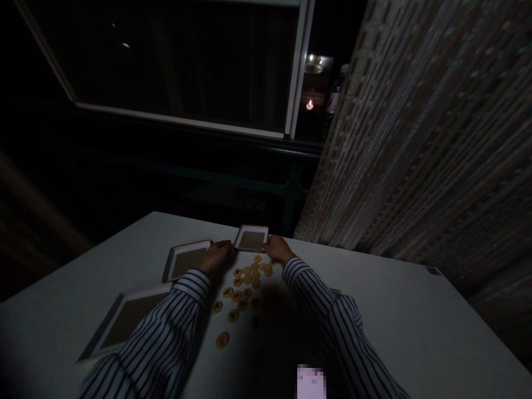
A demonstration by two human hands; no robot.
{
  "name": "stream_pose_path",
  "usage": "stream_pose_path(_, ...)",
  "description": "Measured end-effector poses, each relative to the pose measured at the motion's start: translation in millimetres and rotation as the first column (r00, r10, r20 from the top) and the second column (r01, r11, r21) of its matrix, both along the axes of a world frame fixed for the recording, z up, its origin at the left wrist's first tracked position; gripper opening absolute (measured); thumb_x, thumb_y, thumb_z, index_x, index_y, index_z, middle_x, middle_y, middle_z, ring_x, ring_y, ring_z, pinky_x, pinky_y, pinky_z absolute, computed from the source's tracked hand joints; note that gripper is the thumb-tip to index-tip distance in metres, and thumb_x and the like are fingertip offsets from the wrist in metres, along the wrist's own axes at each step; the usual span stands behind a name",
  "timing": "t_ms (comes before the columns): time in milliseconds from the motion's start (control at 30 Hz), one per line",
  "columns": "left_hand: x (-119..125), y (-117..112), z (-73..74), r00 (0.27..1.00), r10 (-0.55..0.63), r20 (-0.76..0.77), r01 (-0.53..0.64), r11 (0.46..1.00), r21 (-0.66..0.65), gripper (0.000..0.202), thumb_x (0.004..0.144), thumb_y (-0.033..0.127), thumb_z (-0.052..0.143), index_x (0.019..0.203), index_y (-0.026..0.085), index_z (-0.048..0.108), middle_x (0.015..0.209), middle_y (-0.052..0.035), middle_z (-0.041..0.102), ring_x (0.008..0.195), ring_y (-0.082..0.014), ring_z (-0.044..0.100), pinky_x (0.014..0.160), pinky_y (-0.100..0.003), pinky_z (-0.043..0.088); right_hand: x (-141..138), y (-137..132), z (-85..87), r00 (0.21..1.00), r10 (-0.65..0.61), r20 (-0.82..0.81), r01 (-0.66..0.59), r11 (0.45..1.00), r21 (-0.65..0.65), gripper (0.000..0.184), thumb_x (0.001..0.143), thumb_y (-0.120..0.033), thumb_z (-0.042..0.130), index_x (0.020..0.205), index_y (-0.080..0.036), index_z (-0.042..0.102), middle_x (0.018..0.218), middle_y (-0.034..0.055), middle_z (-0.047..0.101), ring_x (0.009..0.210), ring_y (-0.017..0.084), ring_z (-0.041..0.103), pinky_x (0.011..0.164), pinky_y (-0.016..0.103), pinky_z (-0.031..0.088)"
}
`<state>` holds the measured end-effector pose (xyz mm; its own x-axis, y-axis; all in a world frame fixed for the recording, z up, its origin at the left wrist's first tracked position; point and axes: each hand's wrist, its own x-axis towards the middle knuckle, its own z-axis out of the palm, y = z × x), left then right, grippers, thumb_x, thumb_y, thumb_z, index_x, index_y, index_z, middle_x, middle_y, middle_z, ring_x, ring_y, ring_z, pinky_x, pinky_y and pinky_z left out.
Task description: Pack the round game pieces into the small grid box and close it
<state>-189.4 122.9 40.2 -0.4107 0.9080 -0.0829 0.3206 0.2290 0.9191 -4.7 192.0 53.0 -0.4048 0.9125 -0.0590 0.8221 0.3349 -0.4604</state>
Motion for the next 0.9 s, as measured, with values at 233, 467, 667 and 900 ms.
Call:
stream_pose_path(233,0,5,-3.2,0.998,-0.058,-0.010,0.058,0.998,0.006,0.032,0.073,0.026,0.046,0.094,0.009,0.063,0.102,-0.0144,0.065,0.096,-0.0218,0.058,0.081,-0.029,0.041,-7,8,-4.8,0.998,-0.043,0.042,0.044,0.999,-0.016,0.028,0.079,-0.028,0.045,0.084,-0.010,0.066,0.082,0.0125,0.066,0.075,0.017,0.059,0.056,0.021,0.034)
stream_pose_path(467,1,7,-1.9,0.996,-0.084,-0.020,0.085,0.996,0.023,0.027,0.073,0.024,0.045,0.088,0.013,0.065,0.096,-0.0110,0.067,0.094,-0.0212,0.059,0.082,-0.028,0.041,-6,11,-8.2,0.997,-0.040,0.067,0.044,0.998,-0.048,0.027,0.079,-0.029,0.046,0.080,-0.011,0.066,0.086,0.0133,0.066,0.078,0.019,0.060,0.057,0.022,0.035)
stream_pose_path(667,2,7,1.1,0.997,-0.078,-0.023,0.079,0.996,0.036,0.028,0.073,0.024,0.047,0.090,0.012,0.065,0.100,-0.0110,0.066,0.100,-0.0219,0.056,0.087,-0.028,0.039,-8,12,-10.5,0.998,-0.032,0.062,0.036,0.998,-0.051,0.025,0.078,-0.025,0.045,0.079,-0.012,0.066,0.083,0.0114,0.067,0.076,0.017,0.060,0.056,0.021,0.035)
stream_pose_path(900,0,5,-3.9,0.995,-0.096,-0.012,0.097,0.995,0.033,0.030,0.074,0.027,0.045,0.089,0.012,0.066,0.089,-0.0098,0.069,0.089,-0.0219,0.061,0.080,-0.030,0.043,-5,10,-6.1,0.999,-0.034,0.027,0.035,0.998,-0.047,0.022,0.076,-0.021,0.048,0.079,-0.011,0.067,0.083,0.0115,0.067,0.075,0.016,0.060,0.056,0.020,0.035)
